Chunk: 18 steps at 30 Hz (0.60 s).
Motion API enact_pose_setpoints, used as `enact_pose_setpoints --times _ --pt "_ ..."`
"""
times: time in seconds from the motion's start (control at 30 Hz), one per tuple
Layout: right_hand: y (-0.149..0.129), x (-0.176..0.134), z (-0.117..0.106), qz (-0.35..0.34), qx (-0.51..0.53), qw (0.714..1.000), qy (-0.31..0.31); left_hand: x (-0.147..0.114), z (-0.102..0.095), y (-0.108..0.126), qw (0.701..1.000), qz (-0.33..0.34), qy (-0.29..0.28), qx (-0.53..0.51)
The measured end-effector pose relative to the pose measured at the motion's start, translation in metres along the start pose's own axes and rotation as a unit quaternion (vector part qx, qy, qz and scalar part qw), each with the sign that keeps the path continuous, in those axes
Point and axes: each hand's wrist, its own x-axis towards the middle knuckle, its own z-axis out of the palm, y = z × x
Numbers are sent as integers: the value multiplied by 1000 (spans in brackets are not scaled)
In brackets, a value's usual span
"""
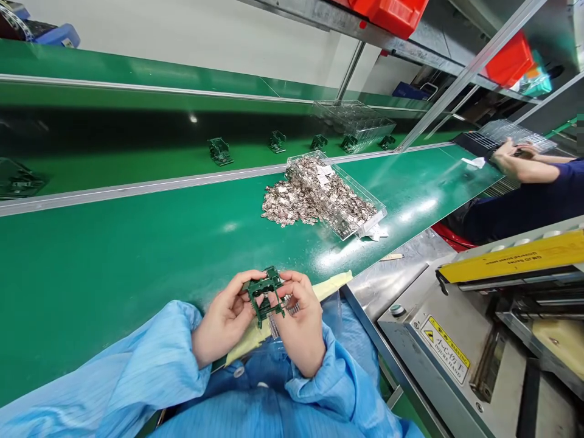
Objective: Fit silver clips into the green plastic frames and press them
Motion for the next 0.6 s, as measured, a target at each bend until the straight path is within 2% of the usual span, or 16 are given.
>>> enact_pose_setpoints --times 0.13,0.27,0.6 --pt "0 -2 1 49 71 996 -13 -2 1 3 999 -3 17 30" --pt "-3 -3 4 119 175 977 -15 -3 4 8 999 -14 23 35" --pt "-4 -6 1 144 271 952 18 -6 14 11 998 -41 46 26"
